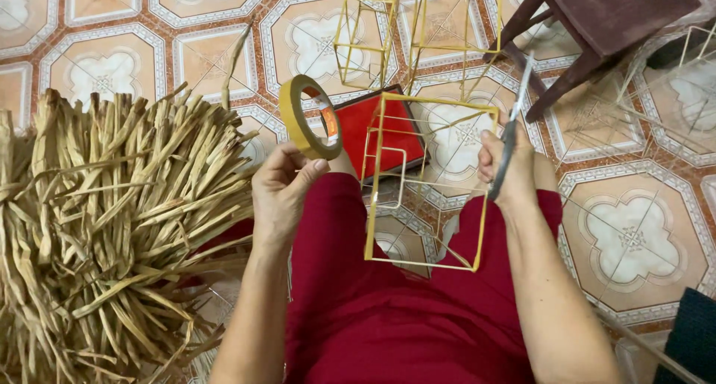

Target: Applying yellow tape to secure the structure of a geometric bamboo or wire frame.

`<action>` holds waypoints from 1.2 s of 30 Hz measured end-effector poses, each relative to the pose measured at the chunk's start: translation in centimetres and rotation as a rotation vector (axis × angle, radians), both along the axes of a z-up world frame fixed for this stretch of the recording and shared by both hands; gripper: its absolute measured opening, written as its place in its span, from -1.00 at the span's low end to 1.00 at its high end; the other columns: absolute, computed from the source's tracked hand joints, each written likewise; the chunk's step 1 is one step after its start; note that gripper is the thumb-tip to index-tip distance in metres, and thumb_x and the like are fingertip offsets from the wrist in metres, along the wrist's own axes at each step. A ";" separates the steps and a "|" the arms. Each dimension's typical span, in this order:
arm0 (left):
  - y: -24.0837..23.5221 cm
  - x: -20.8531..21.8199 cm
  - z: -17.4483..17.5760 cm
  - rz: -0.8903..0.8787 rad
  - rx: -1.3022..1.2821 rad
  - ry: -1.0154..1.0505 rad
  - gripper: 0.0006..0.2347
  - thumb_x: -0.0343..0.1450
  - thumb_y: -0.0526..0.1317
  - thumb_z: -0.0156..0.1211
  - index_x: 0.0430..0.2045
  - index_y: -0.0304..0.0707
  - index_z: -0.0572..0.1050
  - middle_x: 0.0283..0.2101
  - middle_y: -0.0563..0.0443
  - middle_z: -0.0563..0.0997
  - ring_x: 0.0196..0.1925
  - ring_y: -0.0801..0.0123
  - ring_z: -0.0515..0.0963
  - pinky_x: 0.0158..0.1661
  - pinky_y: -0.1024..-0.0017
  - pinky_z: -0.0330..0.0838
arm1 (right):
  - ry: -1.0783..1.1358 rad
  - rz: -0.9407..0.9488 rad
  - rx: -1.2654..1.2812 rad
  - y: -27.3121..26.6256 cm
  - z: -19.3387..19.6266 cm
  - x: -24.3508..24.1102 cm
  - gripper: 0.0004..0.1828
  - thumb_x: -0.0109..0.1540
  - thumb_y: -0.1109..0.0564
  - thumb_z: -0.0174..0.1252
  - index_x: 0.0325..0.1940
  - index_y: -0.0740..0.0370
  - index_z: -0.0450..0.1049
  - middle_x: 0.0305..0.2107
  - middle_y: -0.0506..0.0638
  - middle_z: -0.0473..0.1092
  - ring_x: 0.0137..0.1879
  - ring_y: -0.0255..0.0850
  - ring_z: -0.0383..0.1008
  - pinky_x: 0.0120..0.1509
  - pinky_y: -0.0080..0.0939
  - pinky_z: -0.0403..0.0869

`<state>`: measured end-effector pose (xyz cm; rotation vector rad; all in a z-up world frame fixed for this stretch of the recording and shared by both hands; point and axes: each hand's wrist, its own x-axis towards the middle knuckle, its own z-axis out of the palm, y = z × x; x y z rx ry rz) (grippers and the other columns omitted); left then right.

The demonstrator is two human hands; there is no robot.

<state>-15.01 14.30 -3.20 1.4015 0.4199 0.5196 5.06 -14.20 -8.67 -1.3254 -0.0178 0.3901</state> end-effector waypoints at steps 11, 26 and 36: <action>-3.7 -0.2 5.0 -0.520 0.014 0.048 -0.77 0.43 -0.35 0.29 -0.03 -0.28 0.55 -0.30 0.22 0.56 -0.28 0.66 0.48 -0.19 0.65 0.43 | -0.357 -0.037 -0.422 -4.4 4.7 -2.8 -0.39 0.46 0.19 0.06 0.59 0.30 0.12 0.06 0.31 0.52 0.15 -0.02 0.60 0.14 -0.19 0.56; -5.0 10.9 3.5 -0.830 1.106 0.290 -0.78 0.30 -0.26 0.28 -0.22 -0.25 0.45 -0.42 -0.15 0.65 -0.31 0.01 0.66 -0.32 0.08 0.49 | -0.187 0.135 0.425 -6.6 1.2 -8.5 -0.36 0.38 0.05 0.32 0.43 0.30 0.20 -0.38 0.10 0.51 -0.27 -0.17 0.55 -0.11 -0.18 0.56; -6.3 10.5 -0.3 -0.571 1.331 0.425 -0.93 0.52 -0.25 0.05 -0.29 -0.24 0.41 -0.49 -0.18 0.64 -0.41 0.03 0.67 -0.43 0.09 0.51 | -0.250 0.075 0.165 -5.7 -0.4 -8.3 -0.40 0.37 0.08 0.26 0.40 0.36 0.24 -0.36 0.03 0.49 -0.21 -0.16 0.56 -0.13 -0.22 0.55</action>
